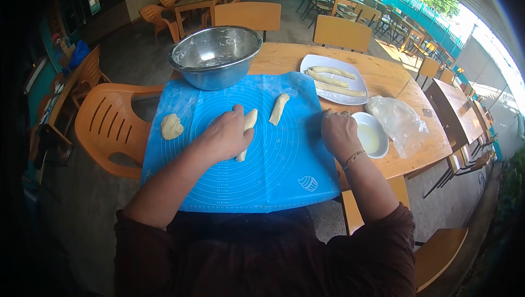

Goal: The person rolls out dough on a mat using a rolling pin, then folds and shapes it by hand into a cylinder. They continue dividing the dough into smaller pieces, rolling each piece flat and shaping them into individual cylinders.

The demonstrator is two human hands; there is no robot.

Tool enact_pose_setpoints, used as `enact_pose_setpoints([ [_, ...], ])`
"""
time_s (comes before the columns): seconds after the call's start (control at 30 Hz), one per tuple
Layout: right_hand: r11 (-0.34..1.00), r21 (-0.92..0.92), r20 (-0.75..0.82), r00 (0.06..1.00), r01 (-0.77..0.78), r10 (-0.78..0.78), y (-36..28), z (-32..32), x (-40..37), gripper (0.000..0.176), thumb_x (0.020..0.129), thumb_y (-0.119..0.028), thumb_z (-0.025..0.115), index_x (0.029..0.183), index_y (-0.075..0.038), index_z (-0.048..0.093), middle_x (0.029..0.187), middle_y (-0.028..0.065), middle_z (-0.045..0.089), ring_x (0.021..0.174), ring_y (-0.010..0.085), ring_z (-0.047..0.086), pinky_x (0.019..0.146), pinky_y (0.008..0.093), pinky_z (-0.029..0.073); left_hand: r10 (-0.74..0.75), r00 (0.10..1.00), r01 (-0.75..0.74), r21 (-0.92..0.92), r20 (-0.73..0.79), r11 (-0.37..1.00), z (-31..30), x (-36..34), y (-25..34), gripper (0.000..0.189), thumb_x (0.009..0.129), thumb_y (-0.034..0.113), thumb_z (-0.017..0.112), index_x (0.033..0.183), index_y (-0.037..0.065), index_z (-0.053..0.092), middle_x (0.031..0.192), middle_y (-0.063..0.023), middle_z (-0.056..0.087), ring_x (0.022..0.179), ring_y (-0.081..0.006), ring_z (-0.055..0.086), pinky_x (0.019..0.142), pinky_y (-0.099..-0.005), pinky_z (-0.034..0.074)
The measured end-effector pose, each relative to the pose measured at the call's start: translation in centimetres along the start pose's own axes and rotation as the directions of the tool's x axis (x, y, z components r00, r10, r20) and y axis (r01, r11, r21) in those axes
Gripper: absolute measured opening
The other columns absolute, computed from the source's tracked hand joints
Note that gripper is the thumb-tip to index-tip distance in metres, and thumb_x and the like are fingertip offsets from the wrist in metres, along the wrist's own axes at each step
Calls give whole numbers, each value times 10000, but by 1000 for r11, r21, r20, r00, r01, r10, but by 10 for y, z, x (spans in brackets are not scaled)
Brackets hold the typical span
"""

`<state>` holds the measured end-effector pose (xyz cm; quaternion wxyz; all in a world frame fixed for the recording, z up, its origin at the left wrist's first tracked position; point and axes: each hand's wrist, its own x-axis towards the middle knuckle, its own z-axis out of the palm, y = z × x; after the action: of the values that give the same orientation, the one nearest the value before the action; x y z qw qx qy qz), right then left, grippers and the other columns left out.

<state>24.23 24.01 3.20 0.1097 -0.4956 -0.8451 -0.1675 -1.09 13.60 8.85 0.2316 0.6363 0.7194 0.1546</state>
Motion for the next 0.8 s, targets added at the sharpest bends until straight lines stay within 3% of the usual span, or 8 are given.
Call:
enact_pose_setpoints([
  [0.1,995,66,46,996,74,-77,1,-17,7,125,836,-72,544,857,29,615,768,221,659,790,407,645,711,491,507,78,997,-76,94,-16,993,8,-9,-7,562,865,296,706,1133,-135,466,964,-295,638,910,-369,680,743,-433,559],
  [0.17,993,101,309,950,-67,33,-8,-53,8,154,835,-112,563,900,21,606,802,237,650,796,422,635,719,498,500,58,998,-57,56,-17,997,3,-15,-7,601,849,324,726,1142,-128,459,980,-302,631,925,-372,673,756,-445,549],
  [0.27,966,186,159,976,-179,150,-4,-80,-13,170,839,-147,585,904,9,589,820,240,636,801,425,620,714,491,481,94,995,-95,-13,-31,995,7,-21,-15,613,831,318,743,1155,-110,446,993,-316,621,933,-393,663,774,-469,531],
  [0.4,913,383,-14,988,-140,157,0,-94,-38,168,852,-124,605,955,4,570,812,207,612,772,391,608,711,459,466,204,969,-213,-55,-137,975,34,-14,-30,528,821,200,723,1158,-84,433,976,-327,621,917,-442,647,794,-501,515],
  [0.47,825,561,-54,992,-64,114,-9,-97,-42,204,863,-72,618,1047,-17,551,965,218,607,897,420,602,757,484,471,156,975,-169,-74,-157,983,36,-19,-26,502,816,165,709,1154,-85,433,958,-320,627,903,-450,645,789,-505,515],
  [0.6,757,640,-56,991,128,-120,-42,-94,-41,272,846,-28,622,1108,-30,548,996,194,570,892,415,599,745,487,482,106,979,-107,2,-171,994,30,-54,-17,468,815,190,729,1097,-71,462,877,-287,647,858,-436,659,763,-498,523],
  [0.73,759,624,-4,972,188,-237,-77,-77,-31,219,907,-187,630,1059,-38,574,965,176,586,855,394,617,740,479,510,158,966,-148,61,-206,987,15,-81,-19,371,844,199,733,1014,-36,501,825,-241,654,784,-373,676,674,-453,522],
  [0.8,769,608,9,967,197,-254,-94,-68,-24,226,918,-221,622,1029,-29,577,949,180,588,865,389,619,752,471,511,85,930,-122,-83,-357,989,0,-81,-25,277,881,179,714,954,-6,521,775,-188,649,703,-301,667,595,-397,491],
])
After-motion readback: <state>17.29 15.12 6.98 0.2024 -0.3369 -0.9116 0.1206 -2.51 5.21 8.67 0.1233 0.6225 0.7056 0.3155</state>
